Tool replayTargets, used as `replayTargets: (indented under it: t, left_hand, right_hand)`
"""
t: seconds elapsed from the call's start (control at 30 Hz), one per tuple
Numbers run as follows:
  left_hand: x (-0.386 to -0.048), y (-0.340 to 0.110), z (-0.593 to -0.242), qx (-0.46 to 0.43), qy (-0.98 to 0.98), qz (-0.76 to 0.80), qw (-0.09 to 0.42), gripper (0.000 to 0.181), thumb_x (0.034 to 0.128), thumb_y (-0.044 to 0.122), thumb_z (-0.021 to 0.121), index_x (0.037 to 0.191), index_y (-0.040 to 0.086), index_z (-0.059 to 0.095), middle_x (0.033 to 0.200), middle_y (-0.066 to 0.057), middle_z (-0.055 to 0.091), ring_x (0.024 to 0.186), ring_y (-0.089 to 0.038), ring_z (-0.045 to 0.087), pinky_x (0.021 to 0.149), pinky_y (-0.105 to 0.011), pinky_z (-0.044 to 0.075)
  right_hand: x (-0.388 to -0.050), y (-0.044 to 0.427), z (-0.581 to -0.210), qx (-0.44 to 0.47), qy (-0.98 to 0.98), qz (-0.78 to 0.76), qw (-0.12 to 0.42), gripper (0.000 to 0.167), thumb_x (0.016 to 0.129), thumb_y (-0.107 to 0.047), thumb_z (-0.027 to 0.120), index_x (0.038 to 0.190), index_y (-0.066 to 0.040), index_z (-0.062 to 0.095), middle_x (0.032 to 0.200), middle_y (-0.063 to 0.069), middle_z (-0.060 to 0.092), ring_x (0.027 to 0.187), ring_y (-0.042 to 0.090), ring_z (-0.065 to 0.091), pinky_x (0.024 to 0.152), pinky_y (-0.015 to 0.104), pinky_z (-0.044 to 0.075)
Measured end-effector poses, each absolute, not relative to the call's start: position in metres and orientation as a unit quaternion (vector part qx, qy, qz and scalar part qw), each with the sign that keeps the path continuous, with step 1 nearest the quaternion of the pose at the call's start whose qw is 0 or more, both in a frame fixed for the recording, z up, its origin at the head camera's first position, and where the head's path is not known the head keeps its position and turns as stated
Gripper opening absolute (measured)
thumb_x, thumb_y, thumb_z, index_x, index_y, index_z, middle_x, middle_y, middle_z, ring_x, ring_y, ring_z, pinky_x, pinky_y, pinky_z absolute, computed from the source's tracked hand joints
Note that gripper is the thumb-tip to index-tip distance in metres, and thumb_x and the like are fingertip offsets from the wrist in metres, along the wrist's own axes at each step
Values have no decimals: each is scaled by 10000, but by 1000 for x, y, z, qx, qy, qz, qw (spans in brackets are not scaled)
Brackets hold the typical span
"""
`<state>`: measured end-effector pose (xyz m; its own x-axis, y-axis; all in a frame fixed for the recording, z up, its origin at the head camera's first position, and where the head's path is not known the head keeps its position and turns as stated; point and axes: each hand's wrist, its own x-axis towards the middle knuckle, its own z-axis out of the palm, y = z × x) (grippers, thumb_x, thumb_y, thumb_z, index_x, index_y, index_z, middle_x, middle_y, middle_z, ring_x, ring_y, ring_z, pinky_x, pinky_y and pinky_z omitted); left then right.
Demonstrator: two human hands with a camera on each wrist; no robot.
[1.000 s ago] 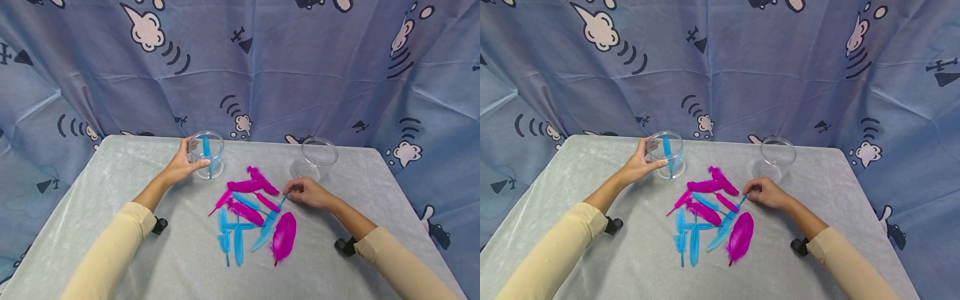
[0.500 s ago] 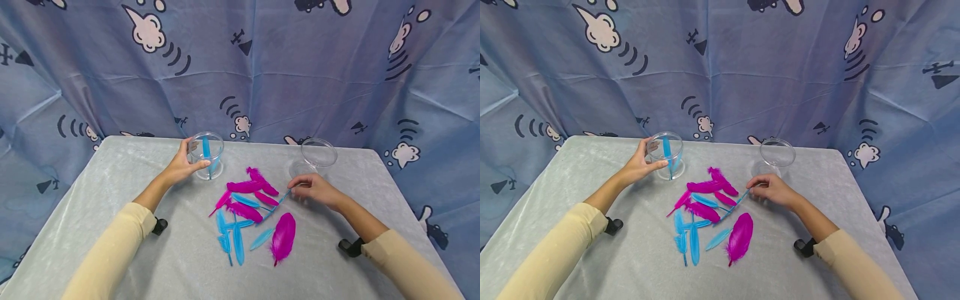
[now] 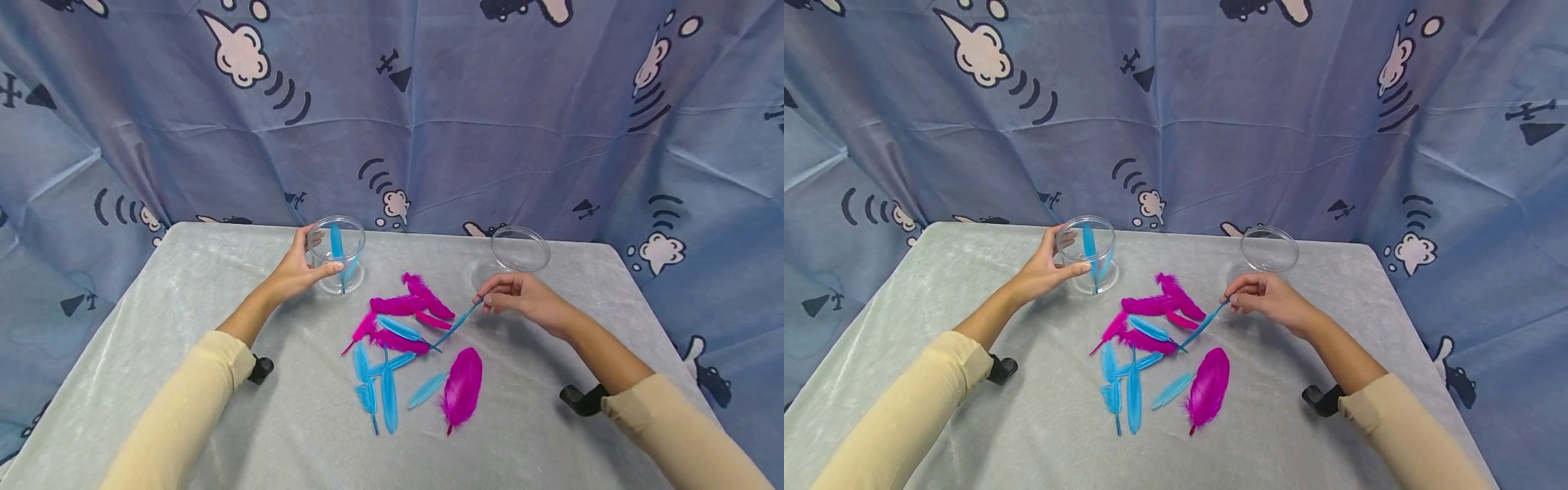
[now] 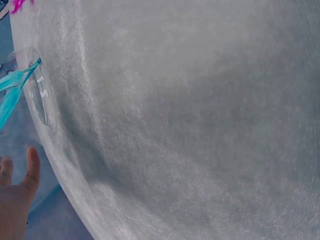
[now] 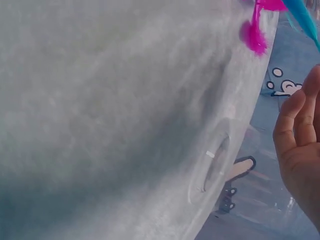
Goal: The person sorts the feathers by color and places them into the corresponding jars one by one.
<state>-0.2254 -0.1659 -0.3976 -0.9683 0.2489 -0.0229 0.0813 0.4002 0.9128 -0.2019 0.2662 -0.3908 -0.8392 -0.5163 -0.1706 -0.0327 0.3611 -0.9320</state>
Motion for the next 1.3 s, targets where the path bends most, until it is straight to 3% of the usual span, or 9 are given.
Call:
replayTargets:
  t: [0.23,0.37,0.57,1.0,1.3]
  left_hand:
    - [-236,-172,-416,100,839,531,68,970,907,339,735,1575,137,62,1606,-160,240,1483,-315,225,1106,-576,338]
    - [-236,-172,-416,100,839,531,66,972,897,360,742,1571,140,77,1601,-154,249,1480,-308,230,1100,-568,352]
    - [-236,-172,-417,102,840,529,65,970,899,350,740,1569,130,74,1601,-155,250,1480,-310,231,1103,-570,347]
    - [-236,-172,-417,107,833,538,69,958,913,291,730,1573,139,53,1614,-170,213,1490,-328,200,1096,-591,344]
    - [-236,-173,-418,104,843,525,64,965,901,361,735,1568,139,74,1601,-158,242,1478,-316,232,1088,-565,371]
  right_hand:
    - [-205,266,-374,-159,802,-530,225,225,984,-109,622,1124,67,629,1008,82,722,933,266,660,837,382,554]
    - [-207,263,-364,-164,802,-534,214,224,982,-101,623,1123,73,628,1008,91,723,911,232,672,807,330,555]
    - [-212,254,-351,-154,804,-545,181,212,975,-108,642,1128,38,651,966,1,732,882,181,676,783,290,554]
    - [-229,224,-327,-139,793,-587,92,276,974,-112,648,1159,91,625,987,-23,740,839,158,682,749,249,562]
    - [-242,204,-310,-136,764,-627,67,160,966,-90,654,1087,9,685,968,0,741,805,177,686,746,255,560]
